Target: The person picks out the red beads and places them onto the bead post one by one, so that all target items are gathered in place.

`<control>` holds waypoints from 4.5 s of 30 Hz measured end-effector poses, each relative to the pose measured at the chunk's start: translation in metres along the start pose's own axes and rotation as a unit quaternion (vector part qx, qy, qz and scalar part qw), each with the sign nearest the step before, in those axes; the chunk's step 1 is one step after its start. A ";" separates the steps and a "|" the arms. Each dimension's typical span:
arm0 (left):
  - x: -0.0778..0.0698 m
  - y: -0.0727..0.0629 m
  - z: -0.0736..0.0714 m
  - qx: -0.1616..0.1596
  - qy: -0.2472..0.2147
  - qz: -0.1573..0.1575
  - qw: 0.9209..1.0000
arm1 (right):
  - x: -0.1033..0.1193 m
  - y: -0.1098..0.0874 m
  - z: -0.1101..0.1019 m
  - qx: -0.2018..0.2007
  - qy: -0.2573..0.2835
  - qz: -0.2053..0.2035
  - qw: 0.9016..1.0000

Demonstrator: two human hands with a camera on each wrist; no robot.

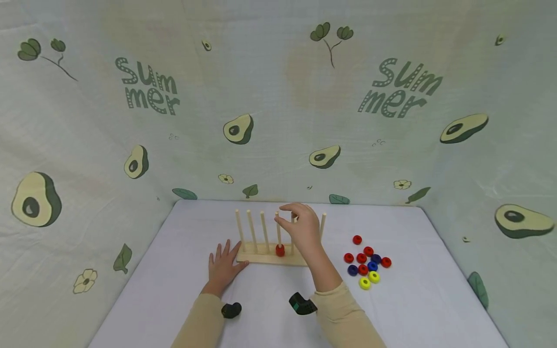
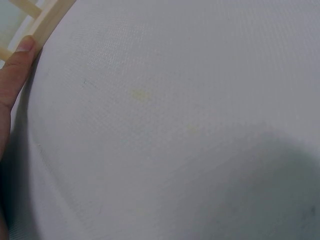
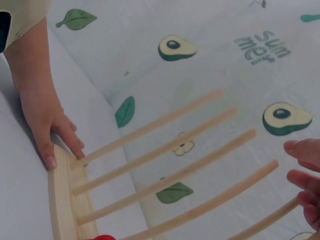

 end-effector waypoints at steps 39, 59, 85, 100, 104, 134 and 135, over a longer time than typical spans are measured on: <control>0.001 0.000 0.001 0.000 -0.008 -0.003 1.000 | -0.049 -0.042 -0.032 -0.077 0.107 -0.041 0.990; 0.006 0.002 0.005 -0.015 -0.005 0.011 1.000 | -0.112 -0.069 -0.052 -0.108 0.065 0.130 0.983; 0.010 0.002 0.010 0.017 0.004 -0.010 1.000 | -0.174 -0.104 -0.062 -0.158 -0.003 0.259 0.953; 0.011 0.007 0.008 0.008 -0.005 -0.003 1.000 | -0.198 -0.108 -0.063 -0.132 -0.018 0.308 0.942; 0.014 0.008 0.011 0.000 -0.006 0.004 1.000 | -0.201 -0.108 -0.061 -0.118 -0.019 0.319 0.940; -0.003 -0.002 -0.003 0.001 0.001 -0.002 1.000 | -0.206 -0.106 -0.047 -0.129 -0.132 0.323 0.928; -0.003 -0.002 -0.002 0.003 0.004 -0.002 1.000 | -0.206 -0.105 -0.047 -0.128 -0.133 0.328 0.927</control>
Point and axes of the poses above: each hand's wrist, its own y-axis towards the middle knuckle, its own z-axis out of the palm, x = y × z, the point moved 3 cm from there along y, towards the middle knuckle, and after that the axes turned 2 degrees about z, right-handed, at the moved point
